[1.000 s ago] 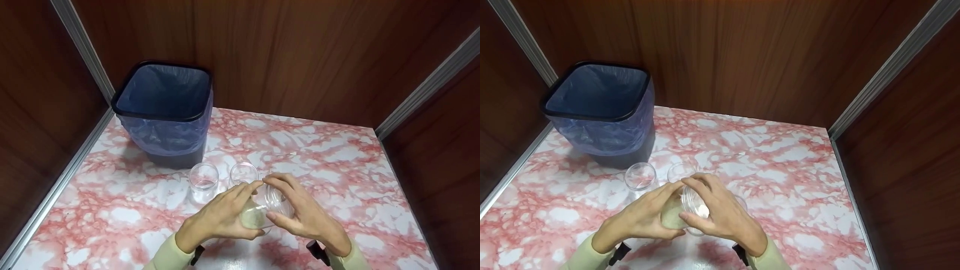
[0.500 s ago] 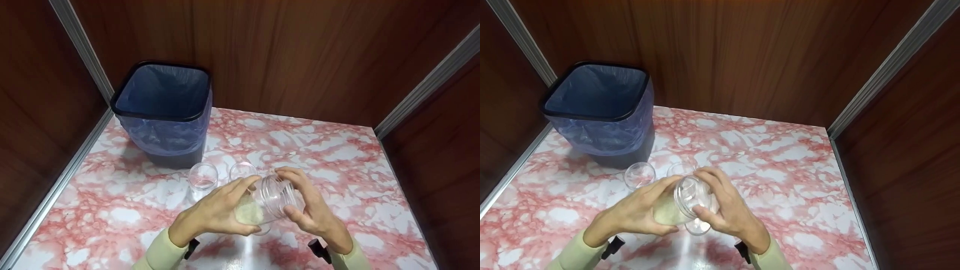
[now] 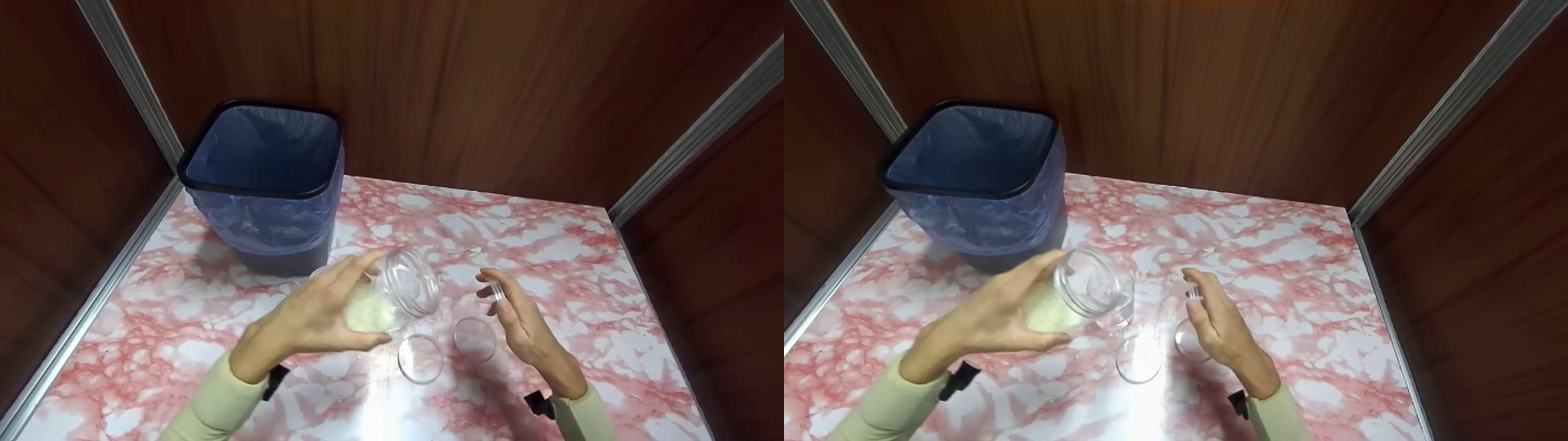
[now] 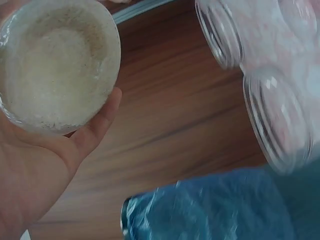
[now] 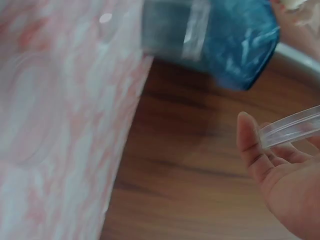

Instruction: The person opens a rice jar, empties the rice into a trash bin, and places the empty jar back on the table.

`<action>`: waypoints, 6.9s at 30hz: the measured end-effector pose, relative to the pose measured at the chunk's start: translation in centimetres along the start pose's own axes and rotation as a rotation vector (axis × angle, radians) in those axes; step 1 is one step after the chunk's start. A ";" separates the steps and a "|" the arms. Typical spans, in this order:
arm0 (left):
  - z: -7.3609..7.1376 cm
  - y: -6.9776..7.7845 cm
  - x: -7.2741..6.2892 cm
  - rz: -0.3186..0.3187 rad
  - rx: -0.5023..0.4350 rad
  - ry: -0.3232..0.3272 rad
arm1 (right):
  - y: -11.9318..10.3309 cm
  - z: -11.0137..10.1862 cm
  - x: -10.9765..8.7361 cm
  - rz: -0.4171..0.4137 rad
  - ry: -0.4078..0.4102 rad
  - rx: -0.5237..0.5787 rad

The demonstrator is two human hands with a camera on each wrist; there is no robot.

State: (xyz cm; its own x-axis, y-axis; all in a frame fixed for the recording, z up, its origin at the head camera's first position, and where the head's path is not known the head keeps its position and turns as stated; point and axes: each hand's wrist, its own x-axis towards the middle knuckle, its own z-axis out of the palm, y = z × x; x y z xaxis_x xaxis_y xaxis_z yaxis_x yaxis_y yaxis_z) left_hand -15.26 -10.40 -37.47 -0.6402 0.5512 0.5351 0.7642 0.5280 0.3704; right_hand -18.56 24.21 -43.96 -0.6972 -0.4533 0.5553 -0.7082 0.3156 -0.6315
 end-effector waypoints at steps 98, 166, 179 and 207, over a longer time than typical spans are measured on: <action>-23.2 -9.8 6.9 -0.648 0.602 -0.631 | 10.9 -1.8 -7.6 0.566 -0.388 -0.760; -22.9 -8.1 8.3 -0.667 0.657 -0.727 | 10.6 -1.5 -7.9 0.580 -0.357 -0.759; -22.5 -7.7 9.2 -0.670 0.696 -0.759 | 10.4 -1.5 -7.8 0.611 -0.363 -0.732; -19.0 -7.2 11.6 -0.490 1.028 -0.762 | 10.6 -1.6 -7.8 0.602 -0.347 -0.734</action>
State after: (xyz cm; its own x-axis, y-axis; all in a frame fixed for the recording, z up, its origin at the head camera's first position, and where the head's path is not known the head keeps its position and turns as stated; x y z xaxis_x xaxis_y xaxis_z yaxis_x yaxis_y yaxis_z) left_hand -26.70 -20.06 -19.43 -0.9650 0.2102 -0.1568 0.2612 0.8229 -0.5046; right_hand -20.75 32.41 -54.13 -0.9731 -0.2302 -0.0073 -0.2241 0.9536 -0.2009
